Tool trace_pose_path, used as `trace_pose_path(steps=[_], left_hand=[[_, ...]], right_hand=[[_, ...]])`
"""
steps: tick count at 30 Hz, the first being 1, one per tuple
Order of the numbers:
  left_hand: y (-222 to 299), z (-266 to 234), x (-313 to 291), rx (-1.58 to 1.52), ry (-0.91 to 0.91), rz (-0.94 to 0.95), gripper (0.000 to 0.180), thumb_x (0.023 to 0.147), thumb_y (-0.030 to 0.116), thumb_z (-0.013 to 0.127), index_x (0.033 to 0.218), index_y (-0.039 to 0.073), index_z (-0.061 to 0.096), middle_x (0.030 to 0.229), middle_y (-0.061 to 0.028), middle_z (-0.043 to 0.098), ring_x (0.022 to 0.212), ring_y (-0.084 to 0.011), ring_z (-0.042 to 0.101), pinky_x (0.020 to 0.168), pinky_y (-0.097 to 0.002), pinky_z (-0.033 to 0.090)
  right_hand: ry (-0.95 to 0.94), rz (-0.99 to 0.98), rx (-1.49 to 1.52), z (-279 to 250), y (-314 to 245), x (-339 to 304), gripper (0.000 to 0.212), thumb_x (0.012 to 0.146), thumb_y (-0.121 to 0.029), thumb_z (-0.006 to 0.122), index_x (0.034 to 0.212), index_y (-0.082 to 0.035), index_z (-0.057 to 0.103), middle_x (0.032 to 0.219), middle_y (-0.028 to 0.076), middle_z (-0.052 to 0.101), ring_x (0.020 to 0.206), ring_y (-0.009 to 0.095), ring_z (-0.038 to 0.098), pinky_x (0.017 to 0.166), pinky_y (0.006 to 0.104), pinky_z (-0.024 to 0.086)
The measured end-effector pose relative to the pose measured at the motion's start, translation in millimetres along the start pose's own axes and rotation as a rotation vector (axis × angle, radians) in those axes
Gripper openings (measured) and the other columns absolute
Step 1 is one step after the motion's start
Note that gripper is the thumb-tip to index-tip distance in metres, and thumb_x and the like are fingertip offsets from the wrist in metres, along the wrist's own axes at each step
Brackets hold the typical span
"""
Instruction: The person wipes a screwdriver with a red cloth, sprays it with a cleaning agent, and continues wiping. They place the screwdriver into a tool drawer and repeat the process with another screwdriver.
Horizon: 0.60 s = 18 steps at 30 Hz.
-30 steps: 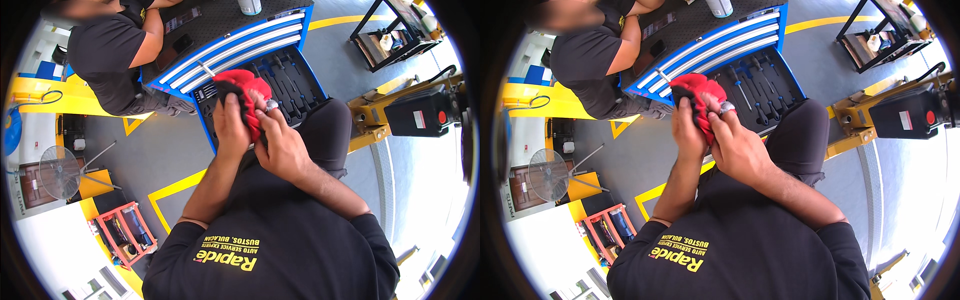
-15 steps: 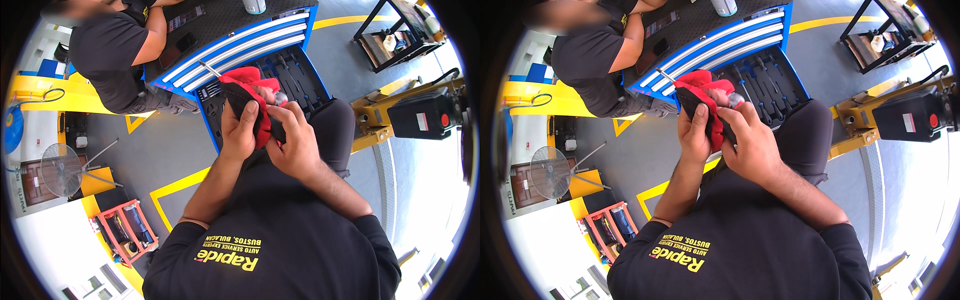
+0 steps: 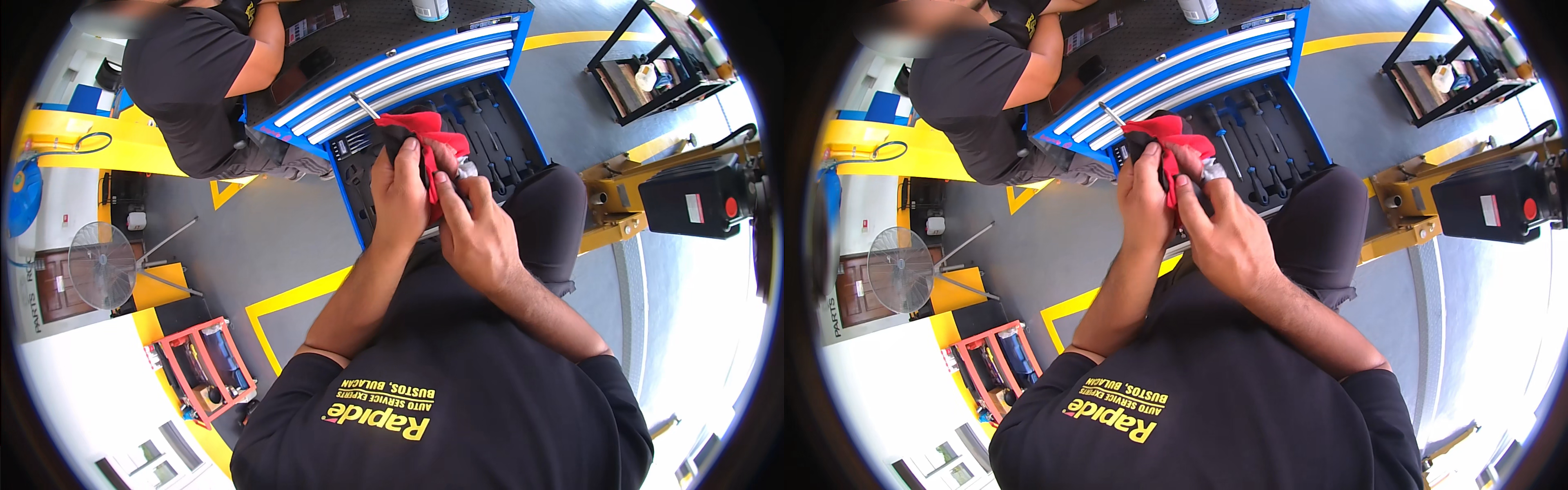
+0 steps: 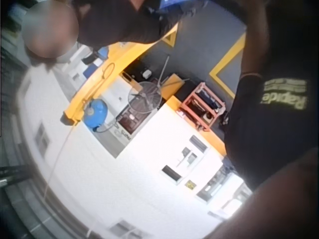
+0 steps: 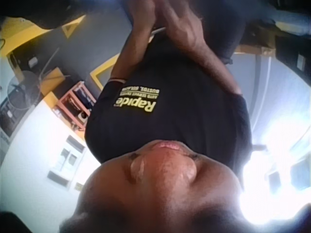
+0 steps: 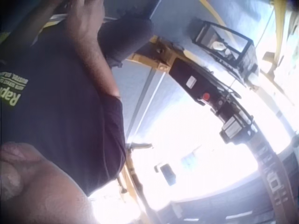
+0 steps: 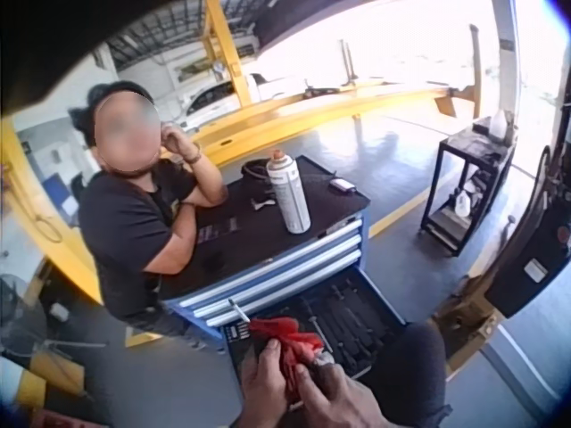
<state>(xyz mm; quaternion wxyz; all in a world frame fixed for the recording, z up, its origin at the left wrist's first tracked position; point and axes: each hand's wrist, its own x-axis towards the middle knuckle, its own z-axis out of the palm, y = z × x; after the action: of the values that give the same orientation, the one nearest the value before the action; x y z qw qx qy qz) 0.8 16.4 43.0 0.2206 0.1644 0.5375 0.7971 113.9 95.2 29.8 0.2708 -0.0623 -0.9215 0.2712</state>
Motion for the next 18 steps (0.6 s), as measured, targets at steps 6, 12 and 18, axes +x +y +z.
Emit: trace_pose_path(steps=[6, 12, 18], left_hand=[[6, -3, 6, -0.543, 0.096, -0.392, 0.040, 0.109, 0.029, 0.040, 0.128, -0.002, 0.058, 0.113, -0.0134, 0.067, 0.109, -0.0223, 0.064, 0.104, -0.0383, 0.047], [-6, -39, 4, -0.798, -0.121, -0.285, 0.060, 0.104, 0.045, 0.043, 0.141, -0.001, 0.051, 0.128, -0.0165, 0.065, 0.121, -0.0286, 0.063, 0.112, -0.0446, 0.044], [0, -4, -11, -0.338, -0.215, -0.067, 0.032, 0.108, 0.016, 0.053, 0.136, 0.000, 0.054, 0.126, -0.0138, 0.065, 0.119, -0.0243, 0.063, 0.108, -0.0400, 0.047]], right_hand=[[0.027, 0.081, 0.117, 2, 13, 1, 0.052, 0.083, 0.002, 0.068, 0.134, -0.005, 0.059, 0.108, 0.016, 0.054, 0.089, 0.034, 0.067, 0.071, 0.0426, 0.059], [0.033, 0.117, 0.211, -7, 11, 2, 0.059, 0.080, 0.002, 0.071, 0.137, -0.007, 0.053, 0.110, 0.017, 0.054, 0.090, 0.036, 0.066, 0.070, 0.0440, 0.058], [0.045, 0.105, 0.421, -21, 10, 9, 0.051, 0.086, 0.005, 0.068, 0.134, -0.001, 0.052, 0.113, 0.021, 0.059, 0.094, 0.037, 0.067, 0.086, 0.0386, 0.054]])
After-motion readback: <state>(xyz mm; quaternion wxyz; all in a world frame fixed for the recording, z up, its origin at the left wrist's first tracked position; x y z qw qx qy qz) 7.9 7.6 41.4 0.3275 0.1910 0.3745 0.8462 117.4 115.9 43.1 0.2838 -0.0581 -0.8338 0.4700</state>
